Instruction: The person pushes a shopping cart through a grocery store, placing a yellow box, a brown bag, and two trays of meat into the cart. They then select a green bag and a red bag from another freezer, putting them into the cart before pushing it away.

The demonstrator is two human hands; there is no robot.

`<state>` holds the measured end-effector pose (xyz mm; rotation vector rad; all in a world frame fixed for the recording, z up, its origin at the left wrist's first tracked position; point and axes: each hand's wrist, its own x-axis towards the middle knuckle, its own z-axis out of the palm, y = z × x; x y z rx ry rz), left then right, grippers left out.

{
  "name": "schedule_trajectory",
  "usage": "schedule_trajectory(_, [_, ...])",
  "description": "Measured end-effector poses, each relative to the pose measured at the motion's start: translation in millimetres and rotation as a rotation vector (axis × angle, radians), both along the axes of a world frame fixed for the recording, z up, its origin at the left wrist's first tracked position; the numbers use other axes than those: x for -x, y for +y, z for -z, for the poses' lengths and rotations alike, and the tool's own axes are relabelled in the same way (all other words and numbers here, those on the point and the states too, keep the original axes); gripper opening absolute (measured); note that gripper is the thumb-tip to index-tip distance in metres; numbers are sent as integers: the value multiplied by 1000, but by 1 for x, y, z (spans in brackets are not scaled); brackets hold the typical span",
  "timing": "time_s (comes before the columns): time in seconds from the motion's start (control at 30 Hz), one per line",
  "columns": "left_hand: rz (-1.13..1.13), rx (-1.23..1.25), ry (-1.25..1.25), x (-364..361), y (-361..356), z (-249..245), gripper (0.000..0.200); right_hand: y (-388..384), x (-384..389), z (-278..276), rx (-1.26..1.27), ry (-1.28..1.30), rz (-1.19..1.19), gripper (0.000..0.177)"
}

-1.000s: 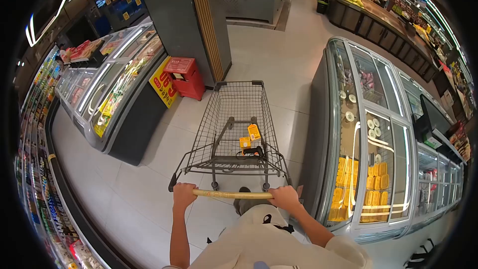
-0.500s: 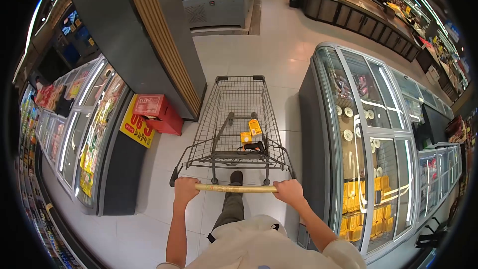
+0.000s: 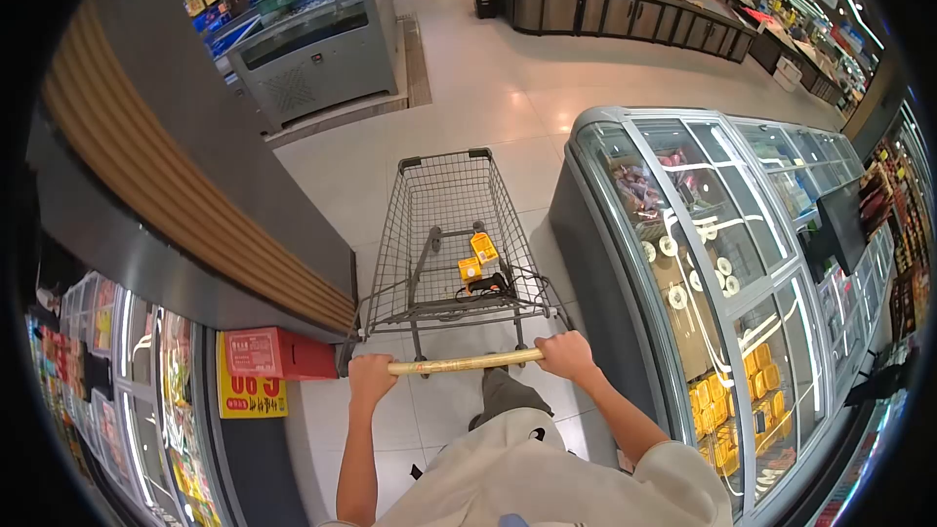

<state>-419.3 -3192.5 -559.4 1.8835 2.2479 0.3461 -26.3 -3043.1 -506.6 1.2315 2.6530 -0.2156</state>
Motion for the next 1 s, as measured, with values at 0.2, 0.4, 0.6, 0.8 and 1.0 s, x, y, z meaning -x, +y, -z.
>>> schedule_trajectory(0.2, [62, -51, 14, 50, 144, 4, 10, 118, 44, 6, -6, 34, 72, 15])
schedule_trajectory(0.4, [100, -40, 29, 97, 282, 12, 9, 244, 75, 25, -42, 120, 62, 20])
schedule_trajectory(0.6, [141, -7, 34, 114, 406, 19, 8, 342, 87, 28, -29, 158, 110, 20])
schedule_trajectory(0.8, [225, -7, 71, 115, 536, 23, 9, 433, 83, 46, -56, 158, 200, 19])
schedule_trajectory(1.0, [293, 32, 61, 96, 674, 31, 10, 535, 61, 54, -41, 211, 286, 19])
